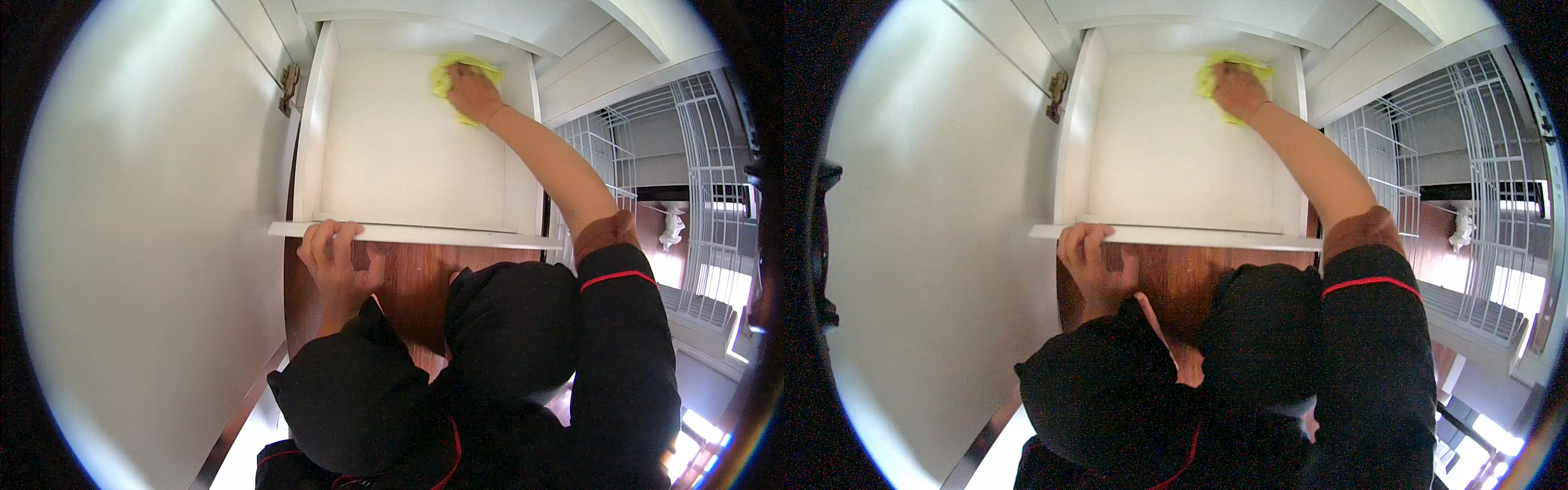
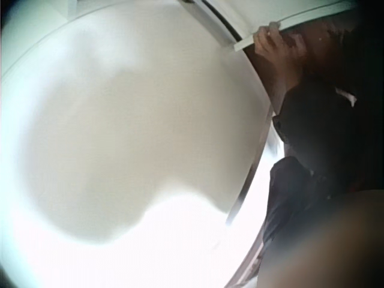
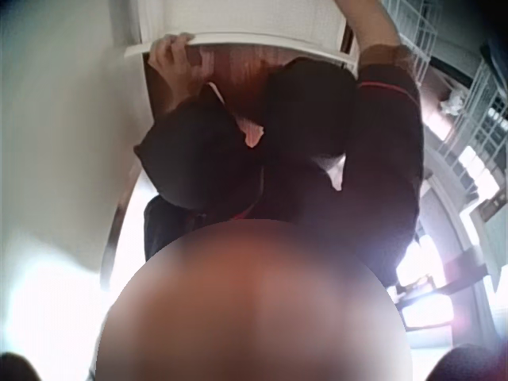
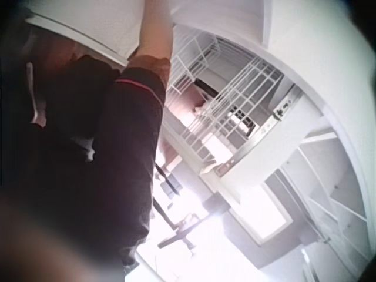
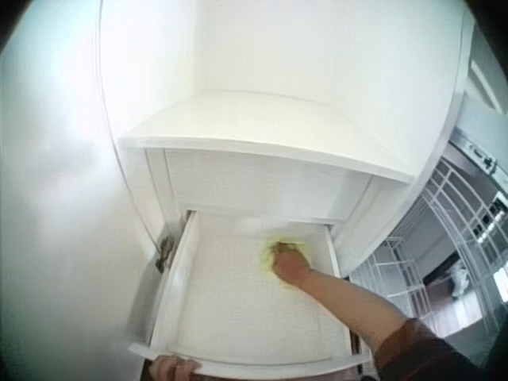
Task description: The person washes a small metal strainer in the kitchen sink, then wipes the sink and countertop with a yellow cloth. They move to a bedroom wardrobe, wipe the interior walls and shelves, and clean the inside of two drawers before closing them.
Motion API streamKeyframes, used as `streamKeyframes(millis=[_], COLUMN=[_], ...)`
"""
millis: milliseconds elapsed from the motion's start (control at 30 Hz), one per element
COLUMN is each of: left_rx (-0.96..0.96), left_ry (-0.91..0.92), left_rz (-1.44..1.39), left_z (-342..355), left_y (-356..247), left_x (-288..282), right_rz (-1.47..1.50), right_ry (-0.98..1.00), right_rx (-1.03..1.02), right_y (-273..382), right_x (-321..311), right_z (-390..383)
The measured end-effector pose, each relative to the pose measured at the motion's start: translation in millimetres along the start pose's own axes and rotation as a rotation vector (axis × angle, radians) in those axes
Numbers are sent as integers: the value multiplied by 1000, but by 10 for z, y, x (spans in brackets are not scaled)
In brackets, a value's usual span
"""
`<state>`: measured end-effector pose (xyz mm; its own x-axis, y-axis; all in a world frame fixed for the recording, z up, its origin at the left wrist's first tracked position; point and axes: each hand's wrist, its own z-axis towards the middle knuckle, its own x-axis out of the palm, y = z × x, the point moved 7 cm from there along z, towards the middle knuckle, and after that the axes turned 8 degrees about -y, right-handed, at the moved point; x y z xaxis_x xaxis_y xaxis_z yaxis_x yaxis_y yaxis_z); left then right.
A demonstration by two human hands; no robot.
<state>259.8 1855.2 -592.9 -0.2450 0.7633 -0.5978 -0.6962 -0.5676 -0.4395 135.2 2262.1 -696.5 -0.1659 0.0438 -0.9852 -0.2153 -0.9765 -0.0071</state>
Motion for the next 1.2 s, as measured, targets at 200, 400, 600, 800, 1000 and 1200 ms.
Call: streamKeyframes(millis=[200, 400, 600, 800, 1000, 1200], left_rx=[-10, -18, -28, -30, 15, 45], left_ry=[-22, -26, -16, -32, -57, -75], left_rz=[-16, -18, -14, -24, 5, 22], left_z=[-4, 13, 42, 8, 22, -20], left_y=[-42, -57, -74, -71, -45, -5], left_x=[32, 6, -32, -17, 18, 60], right_rz=[-302, -259, -487, -167, 274, 279], right_ry=[176, 883, 1318, 413, 33, -137], right_rx=[124, 133, -615, -244, -30, -154], right_y=[-174, 602, 1024, 673, 1039, 1449], right_x=[-35, -12, -335, -839, -237, 283], right_z=[-474, -1463, -1514, -74, 361, 572])
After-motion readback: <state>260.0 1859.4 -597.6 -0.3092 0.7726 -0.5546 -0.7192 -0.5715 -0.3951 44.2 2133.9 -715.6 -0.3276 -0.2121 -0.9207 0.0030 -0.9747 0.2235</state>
